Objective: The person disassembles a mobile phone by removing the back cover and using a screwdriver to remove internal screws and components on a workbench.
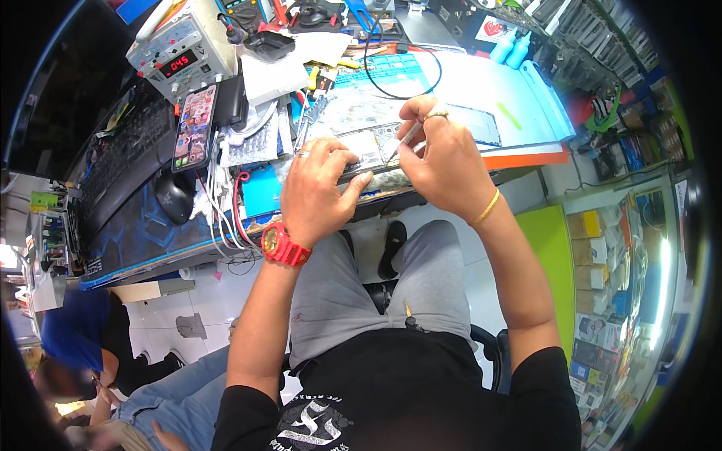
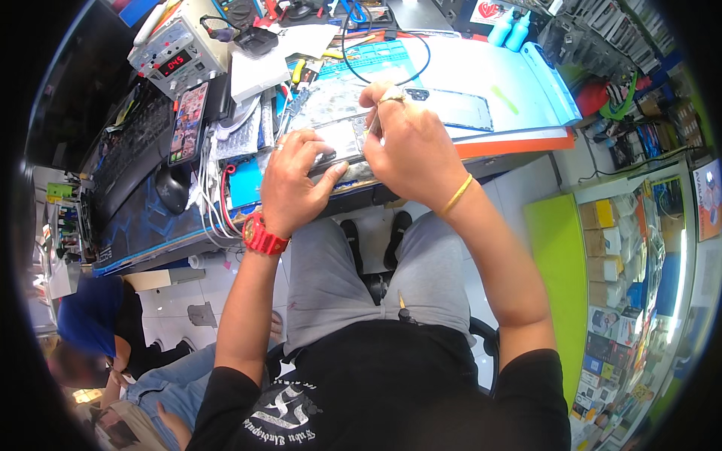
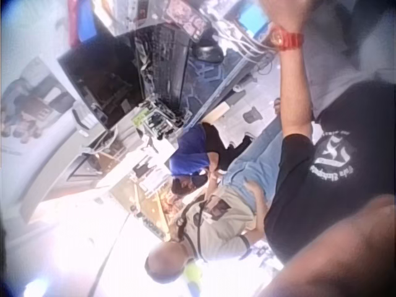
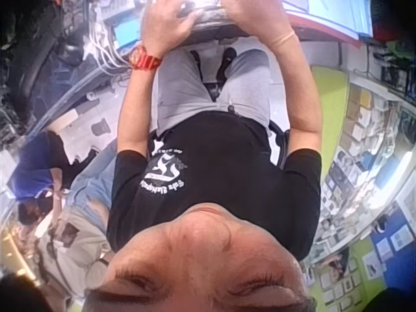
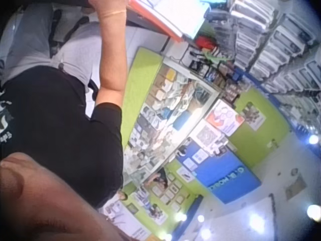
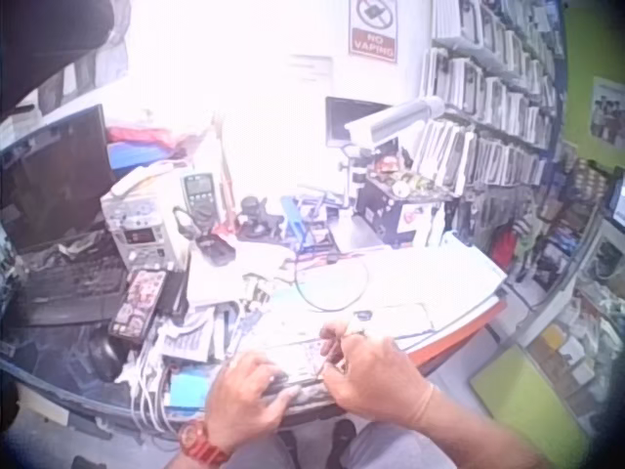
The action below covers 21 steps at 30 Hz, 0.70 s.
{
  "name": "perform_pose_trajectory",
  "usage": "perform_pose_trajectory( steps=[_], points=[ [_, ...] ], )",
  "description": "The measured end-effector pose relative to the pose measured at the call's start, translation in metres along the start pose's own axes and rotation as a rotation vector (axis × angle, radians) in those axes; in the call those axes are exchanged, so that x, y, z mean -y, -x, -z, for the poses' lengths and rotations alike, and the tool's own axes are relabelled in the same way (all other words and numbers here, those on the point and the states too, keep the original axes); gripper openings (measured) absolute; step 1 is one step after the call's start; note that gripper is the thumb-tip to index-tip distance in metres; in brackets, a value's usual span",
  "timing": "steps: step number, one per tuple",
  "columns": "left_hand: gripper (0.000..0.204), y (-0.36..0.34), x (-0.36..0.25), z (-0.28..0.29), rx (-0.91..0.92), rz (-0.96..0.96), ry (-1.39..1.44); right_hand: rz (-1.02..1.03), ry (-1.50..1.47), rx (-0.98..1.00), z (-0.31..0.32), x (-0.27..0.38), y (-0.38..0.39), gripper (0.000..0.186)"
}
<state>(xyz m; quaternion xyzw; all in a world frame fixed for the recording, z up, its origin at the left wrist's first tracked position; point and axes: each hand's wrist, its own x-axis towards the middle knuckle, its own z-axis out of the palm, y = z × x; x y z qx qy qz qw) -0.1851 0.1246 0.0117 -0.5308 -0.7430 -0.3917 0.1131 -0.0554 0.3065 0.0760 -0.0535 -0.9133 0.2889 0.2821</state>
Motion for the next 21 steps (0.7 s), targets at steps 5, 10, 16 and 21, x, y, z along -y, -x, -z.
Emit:
perform_pose_trajectory(
  steps=[5, 10, 16, 21],
  points=[
    [0.028, 0.002, 0.001, 0.000, 0.017, 0.015, -0.011, -0.038, 0.121, 0.005, -0.001, -0.002, -0.002, 0.037],
    [0.028, 0.002, 0.002, 0.000, 0.005, 0.000, -0.035, -0.107, 0.331, -0.016, 0.000, -0.004, -0.006, 0.037],
    [0.028, 0.001, 0.002, 0.000, 0.006, -0.016, -0.041, 0.081, 0.340, 0.001, -0.001, -0.004, -0.003, 0.029],
    [0.028, -0.002, -0.003, 0.002, -0.003, 0.027, -0.023, -0.096, 0.193, 0.110, -0.013, 0.000, -0.001, 0.020]
  ],
)
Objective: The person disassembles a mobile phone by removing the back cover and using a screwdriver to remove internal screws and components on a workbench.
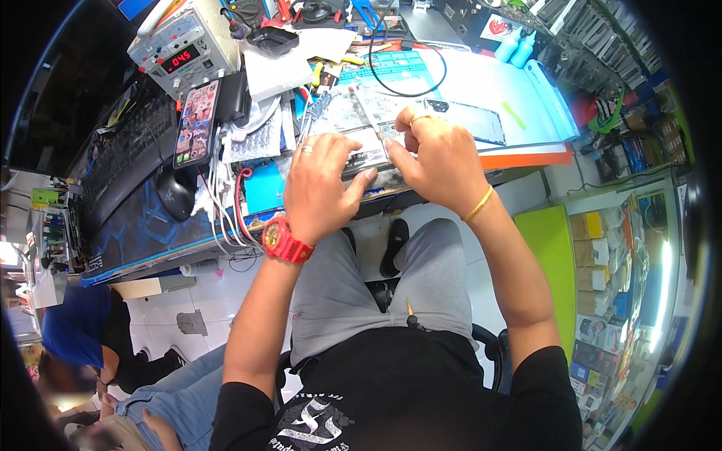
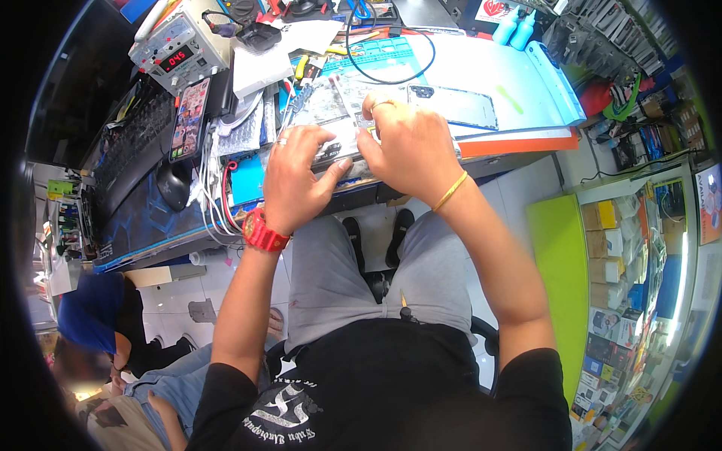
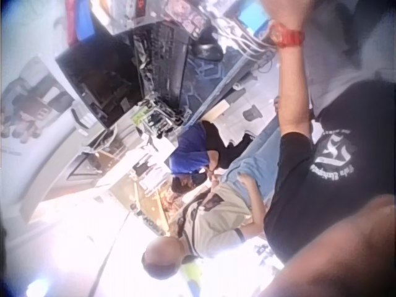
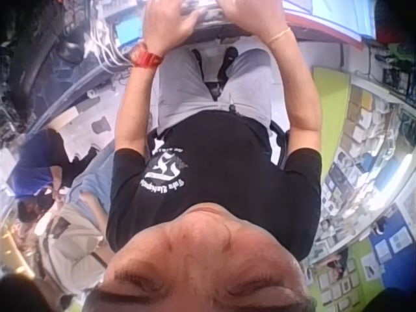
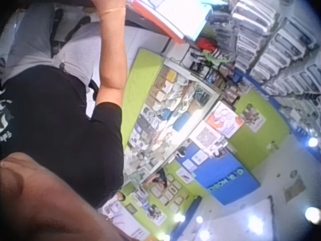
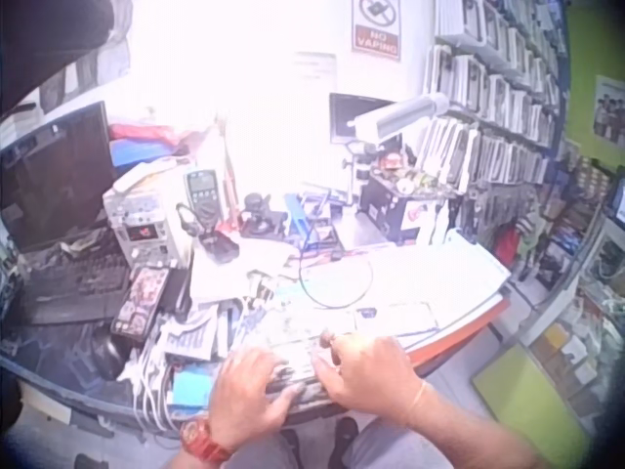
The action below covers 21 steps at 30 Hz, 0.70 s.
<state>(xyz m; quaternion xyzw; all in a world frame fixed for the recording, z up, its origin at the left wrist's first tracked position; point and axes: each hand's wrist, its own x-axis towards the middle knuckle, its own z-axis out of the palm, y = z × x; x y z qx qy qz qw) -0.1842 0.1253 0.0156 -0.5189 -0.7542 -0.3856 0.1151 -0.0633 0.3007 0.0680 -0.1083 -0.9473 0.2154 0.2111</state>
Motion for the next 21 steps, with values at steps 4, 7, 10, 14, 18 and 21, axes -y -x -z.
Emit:
perform_pose_trajectory(
  steps=[4, 7, 10, 14, 18, 21],
  points=[
    [0.028, 0.000, 0.006, 0.000, 0.060, 0.015, 0.023, 0.023, -0.048, -0.077, -0.018, -0.024, -0.019, 0.018],
    [0.027, 0.000, 0.002, -0.002, 0.051, -0.008, -0.005, 0.004, -0.045, -0.099, -0.025, -0.016, -0.047, 0.020],
    [0.025, 0.001, 0.001, 0.000, 0.033, -0.029, -0.050, -0.077, 0.143, 0.070, -0.044, -0.001, -0.082, 0.021],
    [0.026, 0.000, 0.003, -0.004, 0.016, -0.070, -0.074, -0.051, 0.221, 0.167, -0.065, -0.009, -0.113, 0.026],
    [0.026, 0.002, 0.005, -0.004, 0.027, -0.057, -0.073, -0.035, -0.001, -0.035, -0.039, -0.013, -0.093, 0.034],
    [0.026, 0.003, 0.004, -0.004, 0.023, -0.055, -0.075, -0.003, -0.178, -0.169, 0.002, -0.014, -0.054, 0.041]
  ],
)
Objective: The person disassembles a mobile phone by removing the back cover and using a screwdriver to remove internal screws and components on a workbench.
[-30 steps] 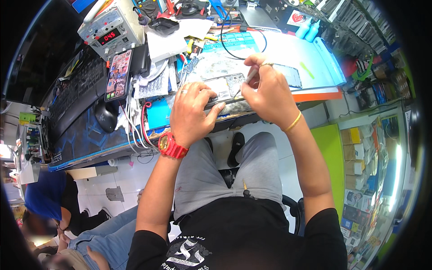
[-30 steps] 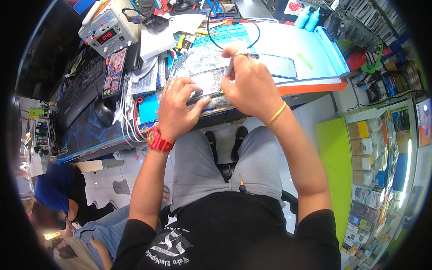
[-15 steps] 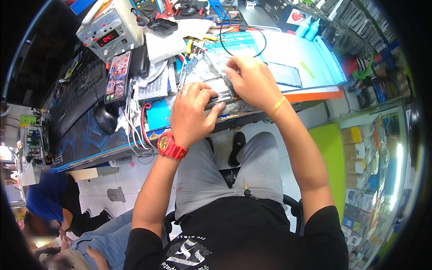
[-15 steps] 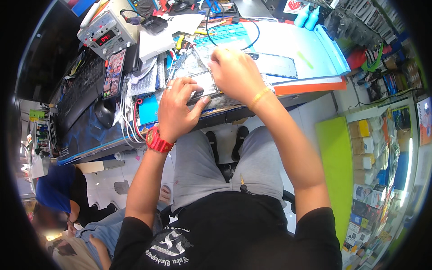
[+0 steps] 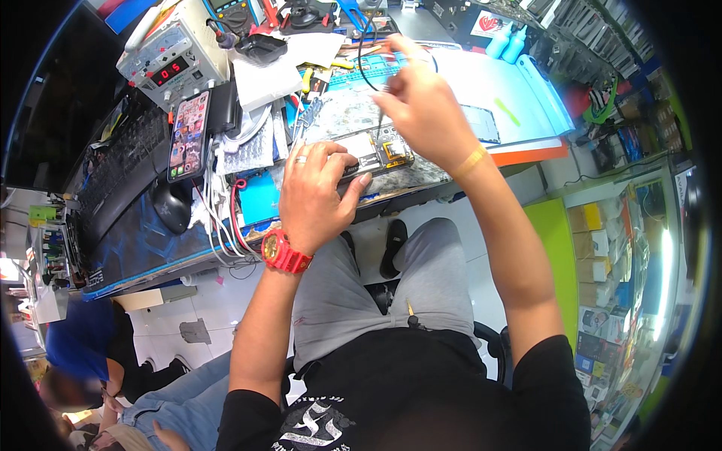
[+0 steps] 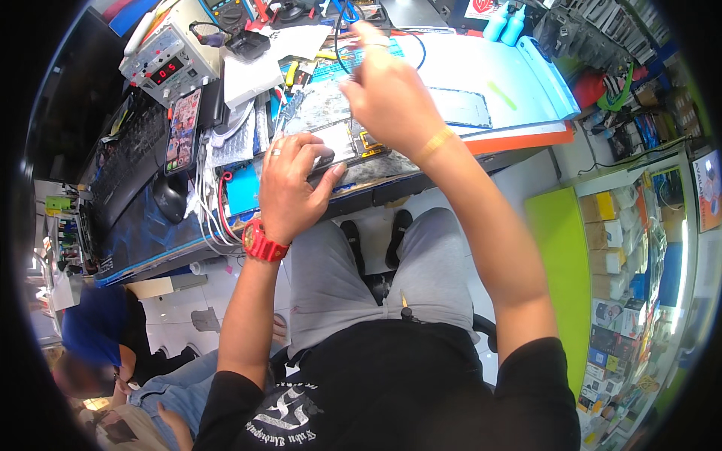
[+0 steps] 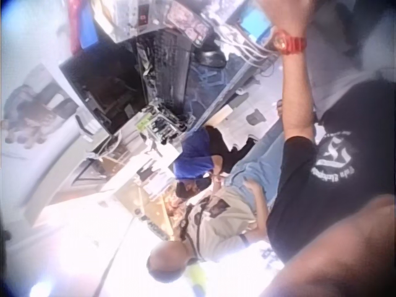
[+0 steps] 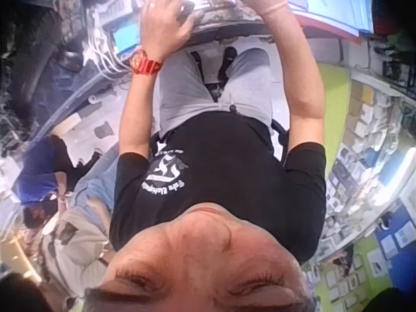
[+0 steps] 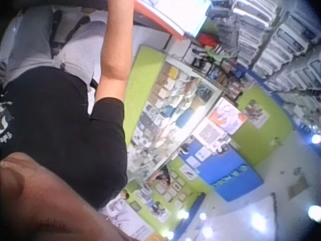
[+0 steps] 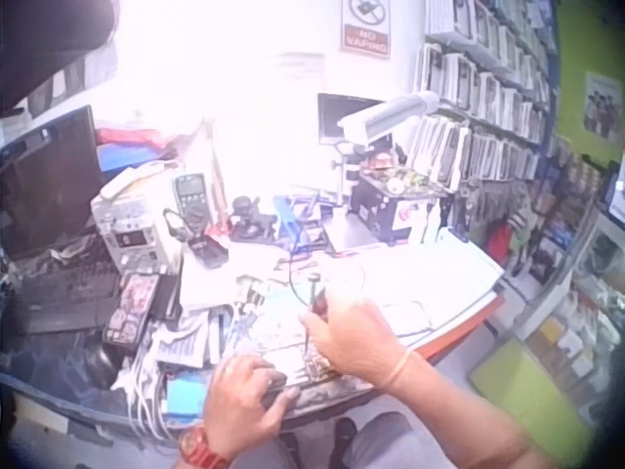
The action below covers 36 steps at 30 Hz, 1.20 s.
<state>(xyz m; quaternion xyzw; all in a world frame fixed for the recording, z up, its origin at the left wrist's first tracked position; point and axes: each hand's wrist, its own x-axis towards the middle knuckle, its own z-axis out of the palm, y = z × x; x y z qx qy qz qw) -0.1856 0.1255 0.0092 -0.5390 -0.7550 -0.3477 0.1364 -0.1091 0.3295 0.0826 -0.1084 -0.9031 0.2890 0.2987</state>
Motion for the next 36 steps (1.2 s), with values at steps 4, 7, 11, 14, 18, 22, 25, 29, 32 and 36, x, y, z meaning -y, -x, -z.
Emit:
perform_pose_trajectory(
  steps=[4, 7, 11, 14, 18, 22, 25, 29, 32, 36],
  points=[
    [0.027, 0.000, -0.001, 0.003, 0.002, 0.020, 0.012, -0.001, -0.127, -0.076, 0.020, 0.010, 0.042, 0.053],
    [0.027, -0.001, -0.002, 0.002, -0.008, 0.001, -0.011, 0.031, -0.193, -0.124, 0.010, 0.005, 0.056, 0.055],
    [0.027, -0.002, -0.001, 0.002, -0.001, 0.006, 0.008, 0.048, -0.136, -0.101, 0.003, -0.001, 0.062, 0.057],
    [0.027, -0.002, -0.001, 0.001, -0.016, -0.004, -0.006, 0.039, -0.161, -0.109, 0.001, 0.001, 0.062, 0.054],
    [0.027, -0.002, -0.002, 0.002, -0.015, 0.001, -0.001, 0.030, -0.214, -0.139, -0.001, -0.001, 0.063, 0.053],
    [0.026, -0.002, -0.002, 0.001, -0.014, 0.002, 0.003, 0.050, -0.191, -0.163, -0.001, -0.002, 0.063, 0.053],
    [0.026, -0.002, -0.002, 0.001, -0.015, 0.005, 0.000, 0.037, -0.201, -0.166, -0.001, -0.001, 0.064, 0.053],
    [0.026, -0.002, -0.002, 0.001, -0.018, 0.001, 0.003, 0.054, -0.142, -0.150, 0.000, -0.003, 0.064, 0.054],
    [0.026, -0.002, -0.001, 0.002, -0.019, -0.002, -0.004, 0.115, -0.014, -0.121, 0.003, 0.002, 0.064, 0.050],
    [0.027, -0.003, -0.003, 0.001, -0.019, -0.009, -0.003, 0.262, 0.165, -0.149, 0.000, 0.003, 0.065, 0.039]
  ],
)
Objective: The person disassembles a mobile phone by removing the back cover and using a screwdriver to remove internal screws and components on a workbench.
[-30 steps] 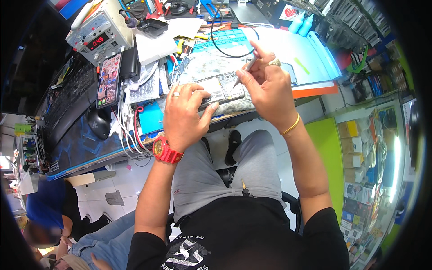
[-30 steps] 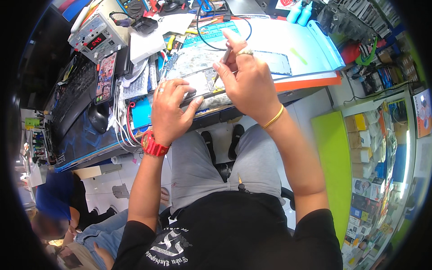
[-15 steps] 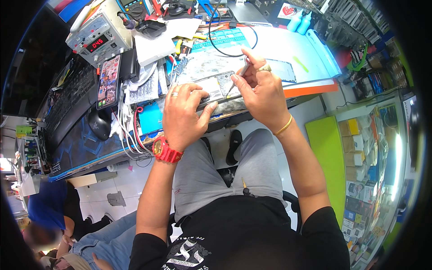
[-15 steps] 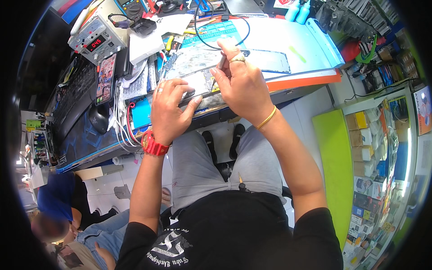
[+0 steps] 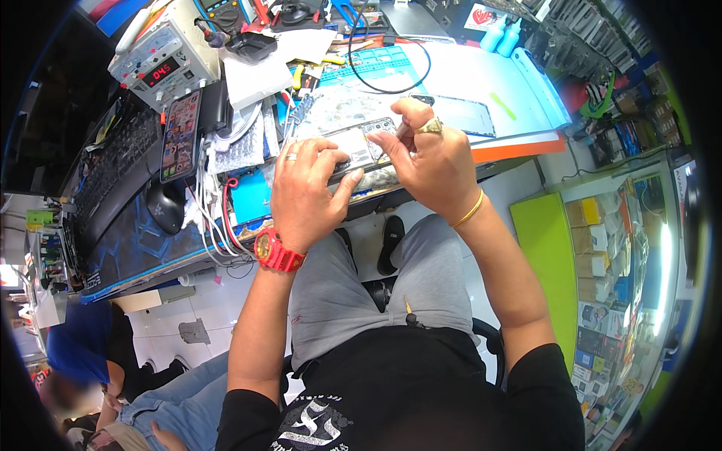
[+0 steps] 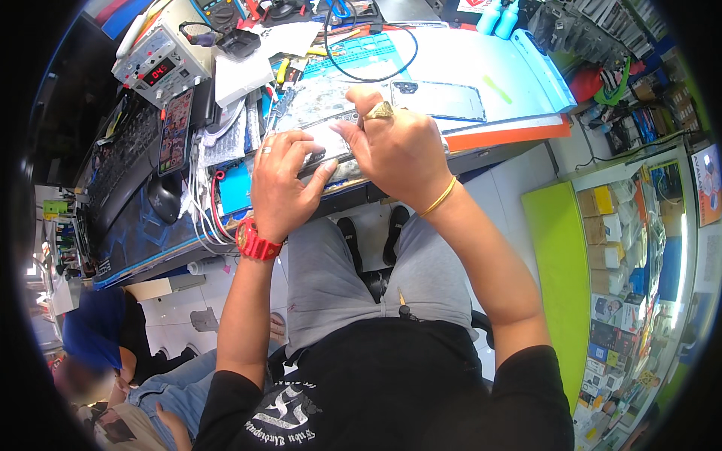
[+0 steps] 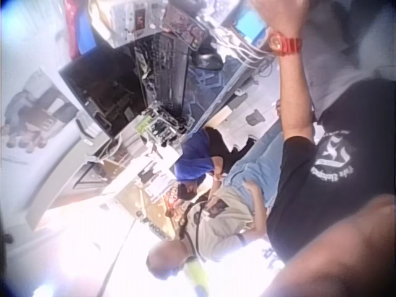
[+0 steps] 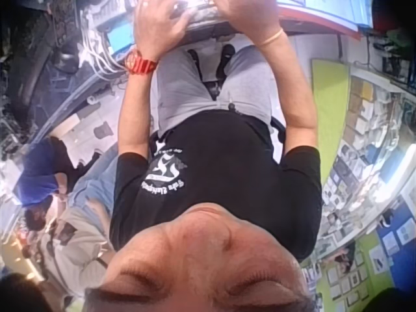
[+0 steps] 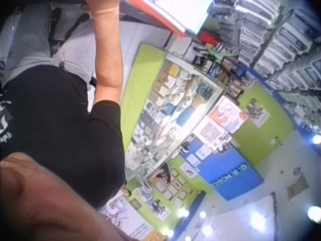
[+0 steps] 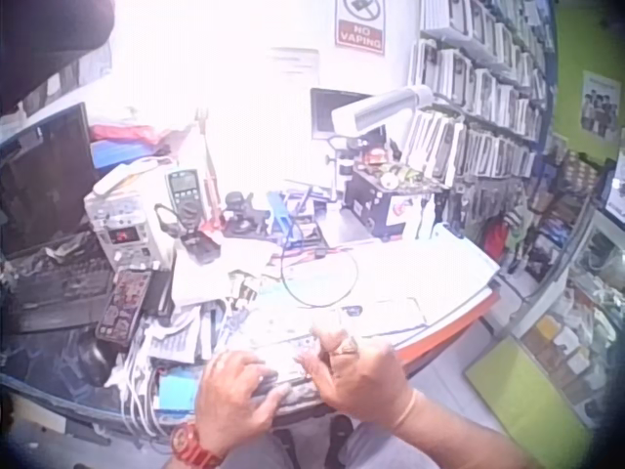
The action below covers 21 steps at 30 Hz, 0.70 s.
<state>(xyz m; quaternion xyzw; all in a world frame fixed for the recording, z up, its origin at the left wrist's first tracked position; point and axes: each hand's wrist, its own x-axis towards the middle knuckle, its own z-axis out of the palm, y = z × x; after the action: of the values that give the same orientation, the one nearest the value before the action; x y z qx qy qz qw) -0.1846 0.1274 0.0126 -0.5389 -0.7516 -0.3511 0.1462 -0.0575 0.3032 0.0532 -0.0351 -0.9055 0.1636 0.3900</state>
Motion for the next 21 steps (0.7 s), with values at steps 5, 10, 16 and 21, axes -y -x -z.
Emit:
perform_pose_trajectory(
  steps=[5, 10, 16, 21],
  points=[
    [0.027, 0.000, 0.000, 0.002, 0.004, 0.012, 0.008, -0.115, -0.179, 0.142, 0.013, 0.002, -0.013, 0.038],
    [0.027, 0.000, 0.000, 0.002, 0.017, 0.020, -0.001, -0.184, -0.109, 0.159, 0.012, 0.000, -0.013, 0.038],
    [0.028, 0.001, 0.001, 0.001, 0.017, 0.035, 0.020, -0.117, -0.071, 0.102, 0.008, 0.001, -0.011, 0.048],
    [0.028, 0.003, 0.002, 0.001, 0.009, 0.024, 0.014, -0.135, -0.126, 0.127, 0.008, 0.001, -0.010, 0.050]
  ],
)
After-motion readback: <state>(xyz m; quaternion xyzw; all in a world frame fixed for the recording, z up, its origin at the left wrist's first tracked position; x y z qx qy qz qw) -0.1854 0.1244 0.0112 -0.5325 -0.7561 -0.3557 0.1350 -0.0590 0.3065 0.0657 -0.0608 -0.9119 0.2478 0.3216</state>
